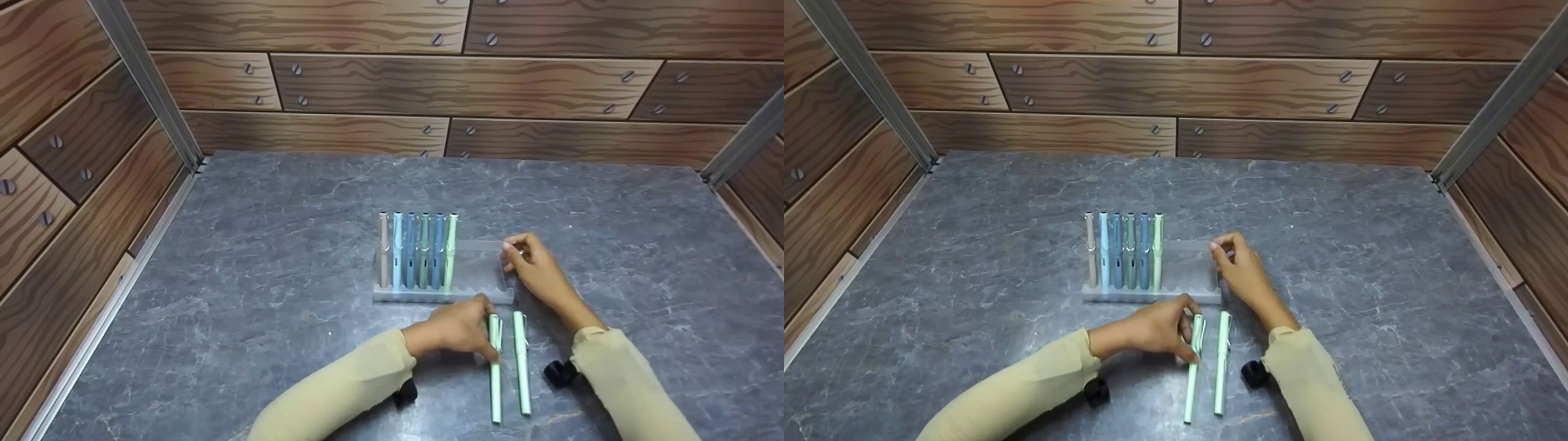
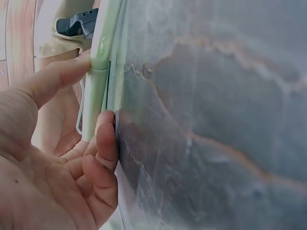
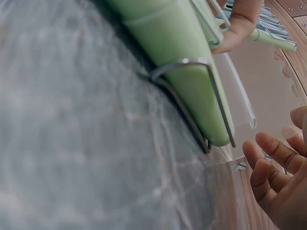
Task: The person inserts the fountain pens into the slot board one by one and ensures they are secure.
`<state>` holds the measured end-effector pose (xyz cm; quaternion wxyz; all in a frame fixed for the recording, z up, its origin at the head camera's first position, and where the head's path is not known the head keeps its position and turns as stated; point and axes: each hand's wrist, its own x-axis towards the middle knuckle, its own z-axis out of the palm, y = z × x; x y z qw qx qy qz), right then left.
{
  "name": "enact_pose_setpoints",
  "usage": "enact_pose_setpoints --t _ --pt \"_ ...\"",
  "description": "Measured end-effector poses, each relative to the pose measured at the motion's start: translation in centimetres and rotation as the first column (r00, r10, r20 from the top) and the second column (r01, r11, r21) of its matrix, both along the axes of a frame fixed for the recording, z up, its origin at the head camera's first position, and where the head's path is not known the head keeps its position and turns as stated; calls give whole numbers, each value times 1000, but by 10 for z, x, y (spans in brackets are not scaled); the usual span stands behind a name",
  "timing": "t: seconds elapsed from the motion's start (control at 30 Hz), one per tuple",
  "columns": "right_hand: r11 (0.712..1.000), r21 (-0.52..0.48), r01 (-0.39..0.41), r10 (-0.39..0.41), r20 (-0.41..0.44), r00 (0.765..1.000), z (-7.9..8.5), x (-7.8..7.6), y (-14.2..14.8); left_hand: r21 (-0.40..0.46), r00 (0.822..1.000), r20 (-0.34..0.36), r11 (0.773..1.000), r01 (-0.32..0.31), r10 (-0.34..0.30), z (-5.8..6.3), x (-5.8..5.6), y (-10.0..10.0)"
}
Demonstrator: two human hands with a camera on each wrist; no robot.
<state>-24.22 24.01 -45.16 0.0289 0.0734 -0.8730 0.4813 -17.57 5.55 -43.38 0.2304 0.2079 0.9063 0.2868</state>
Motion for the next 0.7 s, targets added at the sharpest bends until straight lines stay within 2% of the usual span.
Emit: enact_pose_setpoints --t 0.17,0.37,0.57,0.7 --pt "1000 -13 1 -1 -5 1000 -1 0 0 157 993 115 987 -33 15 -1 0 -1" --pt "1000 -10 5 -5 -5 1000 -1 0 0 304 976 218 949 -80 12 -3 1 -3" --pt "1000 -10 7 -7 6 1000 1 1 0 443 963 269 891 -96 -30 -3 1 -5" --pt "1000 -1 -3 3 12 1000 2 3 0 542 948 311 832 -119 -68 -5 1 -7"
